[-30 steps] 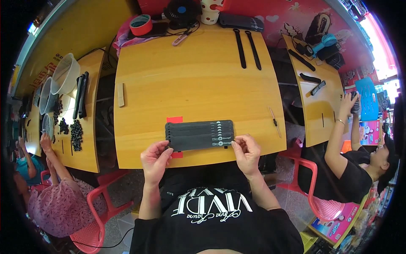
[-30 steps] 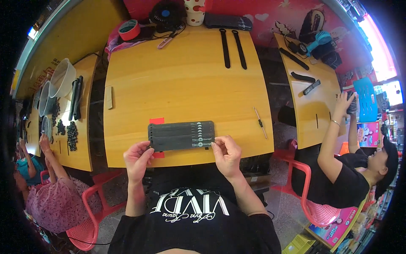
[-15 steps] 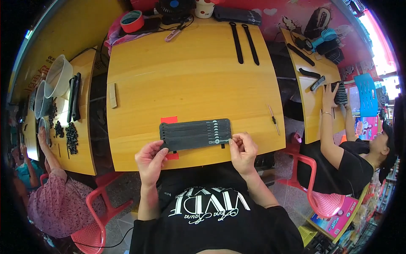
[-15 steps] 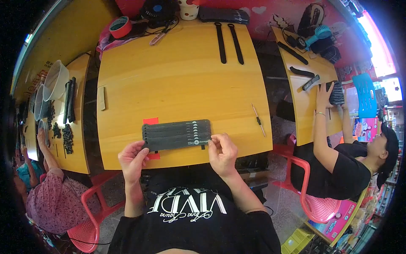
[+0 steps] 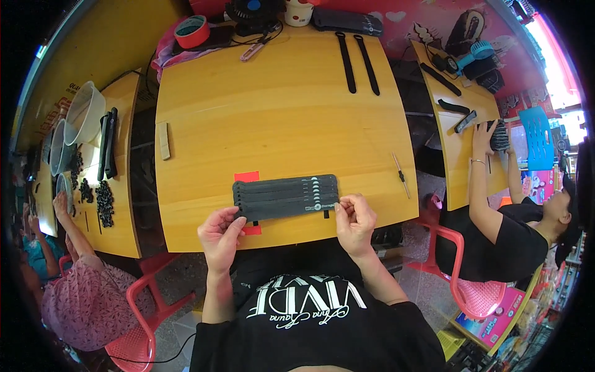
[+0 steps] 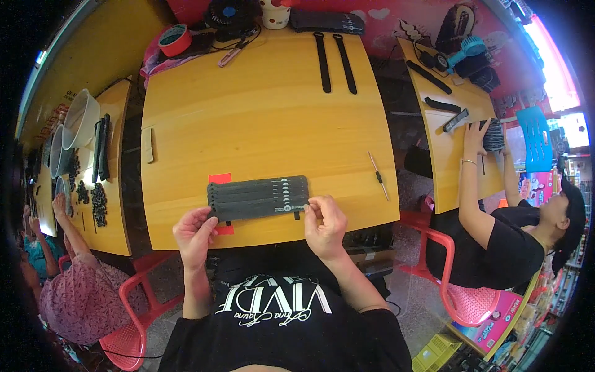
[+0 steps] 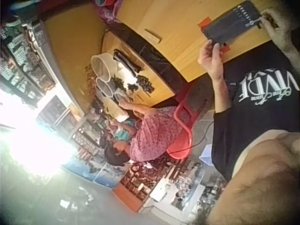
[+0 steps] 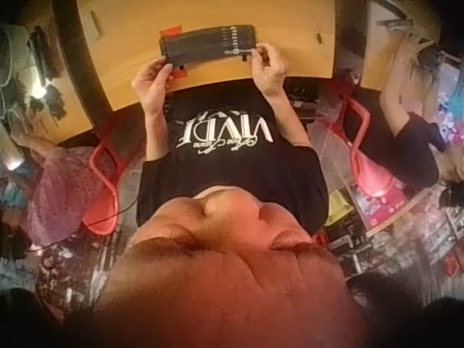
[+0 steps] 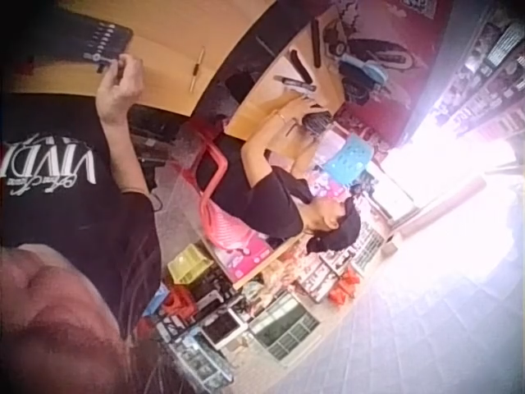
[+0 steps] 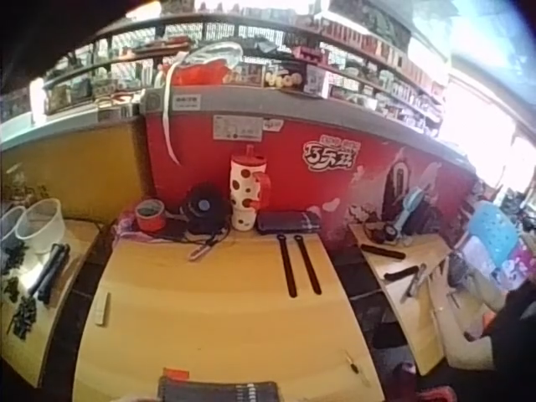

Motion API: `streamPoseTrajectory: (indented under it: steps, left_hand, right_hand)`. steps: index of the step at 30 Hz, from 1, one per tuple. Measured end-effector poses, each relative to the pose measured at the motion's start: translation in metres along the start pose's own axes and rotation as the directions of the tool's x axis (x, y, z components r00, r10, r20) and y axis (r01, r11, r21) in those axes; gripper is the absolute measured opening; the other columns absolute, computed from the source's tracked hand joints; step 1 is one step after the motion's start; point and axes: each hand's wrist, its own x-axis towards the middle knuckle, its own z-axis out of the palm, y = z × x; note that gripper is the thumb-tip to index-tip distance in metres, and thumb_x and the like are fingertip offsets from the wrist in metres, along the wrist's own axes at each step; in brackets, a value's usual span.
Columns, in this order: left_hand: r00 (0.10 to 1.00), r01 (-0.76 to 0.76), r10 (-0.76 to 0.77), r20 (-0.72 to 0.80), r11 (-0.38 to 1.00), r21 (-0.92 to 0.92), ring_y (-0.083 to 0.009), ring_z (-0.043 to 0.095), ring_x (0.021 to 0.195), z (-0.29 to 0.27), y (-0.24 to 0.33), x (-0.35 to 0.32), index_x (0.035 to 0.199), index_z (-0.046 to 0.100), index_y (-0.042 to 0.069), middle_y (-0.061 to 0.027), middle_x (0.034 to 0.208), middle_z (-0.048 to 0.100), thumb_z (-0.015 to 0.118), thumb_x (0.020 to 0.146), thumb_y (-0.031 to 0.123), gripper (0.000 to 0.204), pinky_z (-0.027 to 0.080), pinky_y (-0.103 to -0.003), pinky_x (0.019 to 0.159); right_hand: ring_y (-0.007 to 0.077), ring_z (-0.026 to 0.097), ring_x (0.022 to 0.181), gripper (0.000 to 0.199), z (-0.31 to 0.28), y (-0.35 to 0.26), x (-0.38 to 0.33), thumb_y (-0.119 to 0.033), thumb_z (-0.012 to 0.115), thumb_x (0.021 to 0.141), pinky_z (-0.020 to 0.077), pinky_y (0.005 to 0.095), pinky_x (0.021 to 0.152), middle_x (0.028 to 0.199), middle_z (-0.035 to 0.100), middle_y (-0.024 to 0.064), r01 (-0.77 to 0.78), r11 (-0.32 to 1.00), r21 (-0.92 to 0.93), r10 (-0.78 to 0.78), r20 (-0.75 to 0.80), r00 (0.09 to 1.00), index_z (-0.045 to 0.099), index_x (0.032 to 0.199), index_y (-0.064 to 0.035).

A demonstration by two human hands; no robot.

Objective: Assembling plastic buckles and components onto black fabric straps at a workshop bench.

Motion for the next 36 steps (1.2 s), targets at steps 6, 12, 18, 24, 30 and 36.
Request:
streamPoseTrajectory:
  steps: [6, 12, 18, 24, 30, 36]
  left_hand:
    - [1.000, 0.003, -0.003, -0.011, 1.000, 0.013, -0.0047, 0.059, 0.060, 0.002, 0.000, -0.001, 0.103, 0.065, -0.004, -0.0022, 0.079, 0.064, 0.068, 0.084, -0.006, 0.020, 0.042, -0.016, 0.048]
    - [1.000, -0.002, 0.002, -0.017, 1.000, 0.017, -0.0046, 0.058, 0.060, 0.003, 0.000, 0.000, 0.103, 0.065, -0.004, -0.0022, 0.079, 0.064, 0.068, 0.083, -0.007, 0.020, 0.042, -0.016, 0.048]
    - [0.999, 0.012, -0.011, -0.044, 1.000, 0.027, -0.0048, 0.058, 0.060, 0.002, 0.003, -0.002, 0.103, 0.066, -0.003, -0.0025, 0.079, 0.064, 0.068, 0.083, -0.006, 0.020, 0.043, -0.016, 0.050]
    - [0.998, -0.008, 0.010, -0.064, 0.999, 0.034, -0.0055, 0.058, 0.061, 0.005, 0.000, -0.001, 0.101, 0.066, -0.003, -0.0020, 0.075, 0.064, 0.069, 0.082, -0.007, 0.020, 0.045, -0.018, 0.052]
    - [0.997, -0.036, 0.038, -0.072, 0.999, 0.030, -0.0048, 0.058, 0.063, 0.007, -0.003, -0.002, 0.098, 0.065, -0.005, -0.0021, 0.077, 0.064, 0.071, 0.079, -0.008, 0.020, 0.048, -0.019, 0.055]
    - [0.982, -0.124, 0.143, -0.126, 0.981, 0.151, -0.0051, 0.058, 0.062, 0.008, -0.010, 0.000, 0.097, 0.065, -0.005, -0.0034, 0.078, 0.063, 0.072, 0.076, -0.009, 0.022, 0.048, -0.020, 0.055]
  right_hand:
    - [0.0191, 0.060, 0.060, 0.018, 0.001, 0.003, -0.002, 0.011, 0.066, 0.077, 0.0473, 0.0278, 0.055, 0.076, 0.058, 0.0104, -0.002, 1.000, -0.007, 0.002, -0.002, 1.000, 0.058, 0.091, 0.0008]
    - [0.0087, 0.052, 0.061, 0.017, 0.003, 0.002, -0.001, 0.011, 0.065, 0.080, 0.0421, 0.0218, 0.054, 0.075, 0.056, 0.0052, 0.035, 0.999, -0.028, -0.035, -0.019, 0.999, 0.057, 0.091, 0.0016]
    - [0.0230, 0.060, 0.059, 0.021, 0.006, -0.003, 0.002, 0.012, 0.065, 0.074, 0.0475, 0.0302, 0.054, 0.075, 0.057, 0.0115, 0.036, 0.997, -0.073, -0.035, 0.010, 0.999, 0.058, 0.090, -0.0002]
    - [0.0259, 0.058, 0.060, 0.017, 0.002, -0.003, 0.001, 0.010, 0.063, 0.076, 0.0463, 0.0336, 0.054, 0.075, 0.056, 0.0124, 0.071, 0.979, -0.191, -0.069, 0.020, 0.997, 0.058, 0.088, -0.0004]
    - [0.0228, 0.056, 0.059, 0.020, 0.005, 0.002, -0.002, 0.013, 0.064, 0.075, 0.0447, 0.0305, 0.051, 0.074, 0.054, 0.0108, 0.084, 0.984, -0.154, -0.082, 0.019, 0.996, 0.058, 0.088, -0.0001]
    - [0.0215, 0.053, 0.056, 0.018, 0.007, 0.001, -0.002, 0.012, 0.063, 0.076, 0.0421, 0.0297, 0.049, 0.073, 0.053, 0.0107, 0.091, 0.986, -0.140, -0.088, 0.030, 0.996, 0.057, 0.088, 0.0006]
